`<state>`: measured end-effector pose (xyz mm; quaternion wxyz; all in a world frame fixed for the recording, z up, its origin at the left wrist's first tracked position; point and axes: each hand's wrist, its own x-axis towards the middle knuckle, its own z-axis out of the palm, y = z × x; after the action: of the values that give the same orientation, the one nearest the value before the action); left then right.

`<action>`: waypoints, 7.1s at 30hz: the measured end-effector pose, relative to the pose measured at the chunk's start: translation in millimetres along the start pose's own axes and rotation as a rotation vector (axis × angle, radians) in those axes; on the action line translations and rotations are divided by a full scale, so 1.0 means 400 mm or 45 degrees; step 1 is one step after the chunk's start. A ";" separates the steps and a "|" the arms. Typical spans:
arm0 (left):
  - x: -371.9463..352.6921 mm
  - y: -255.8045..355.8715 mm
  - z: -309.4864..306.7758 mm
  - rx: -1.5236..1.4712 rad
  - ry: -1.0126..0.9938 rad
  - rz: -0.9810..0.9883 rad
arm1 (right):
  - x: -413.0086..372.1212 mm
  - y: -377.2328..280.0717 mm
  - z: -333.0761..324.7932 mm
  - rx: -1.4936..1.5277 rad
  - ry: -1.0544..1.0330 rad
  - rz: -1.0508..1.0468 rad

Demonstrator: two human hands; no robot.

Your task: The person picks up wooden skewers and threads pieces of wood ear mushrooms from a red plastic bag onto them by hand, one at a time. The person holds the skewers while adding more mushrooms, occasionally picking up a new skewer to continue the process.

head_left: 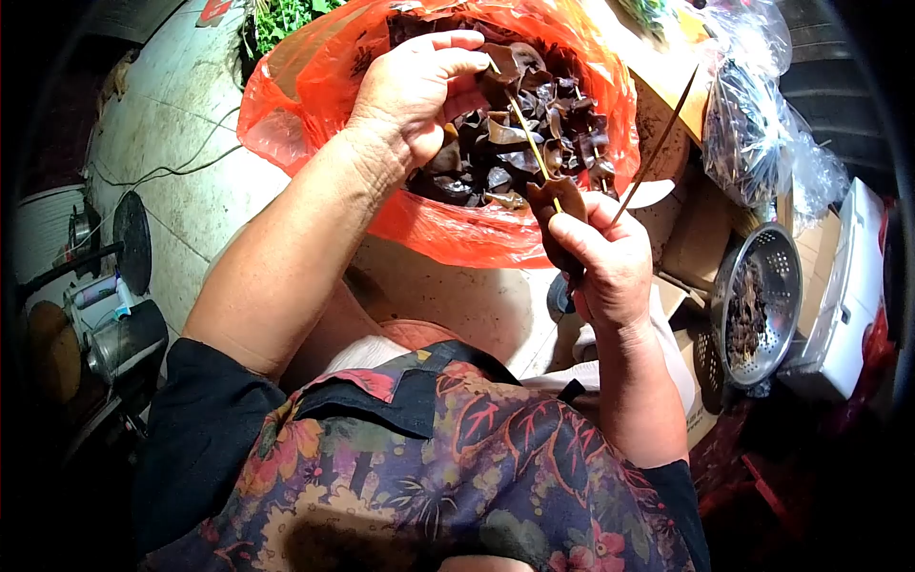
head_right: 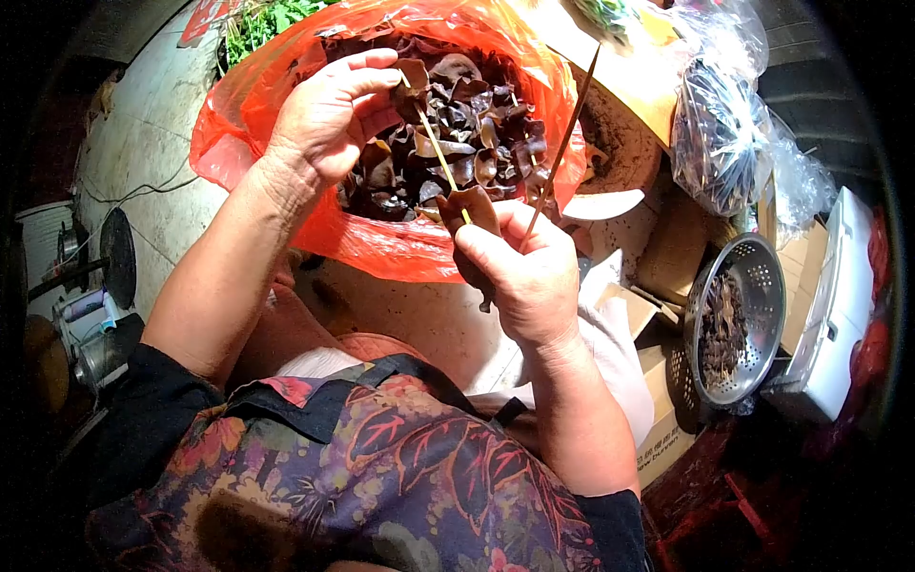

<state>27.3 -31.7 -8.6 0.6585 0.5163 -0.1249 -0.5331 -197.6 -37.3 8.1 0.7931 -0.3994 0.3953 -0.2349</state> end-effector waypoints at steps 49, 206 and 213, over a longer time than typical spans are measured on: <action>-0.051 -0.041 0.033 0.319 -0.107 -0.133 | 0.021 -0.018 -0.019 0.029 0.156 -0.129; -0.003 -0.037 -0.007 0.052 -0.146 -0.105 | 0.006 0.027 0.006 -0.121 0.012 -0.105; -0.037 -0.032 0.027 0.017 -0.159 -0.144 | 0.018 0.023 0.007 -0.095 0.013 -0.125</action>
<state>6.3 -23.8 -8.6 0.6146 0.4927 -0.1400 -0.5999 -190.8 -36.0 -1.5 0.7632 -0.4462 0.3878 -0.2607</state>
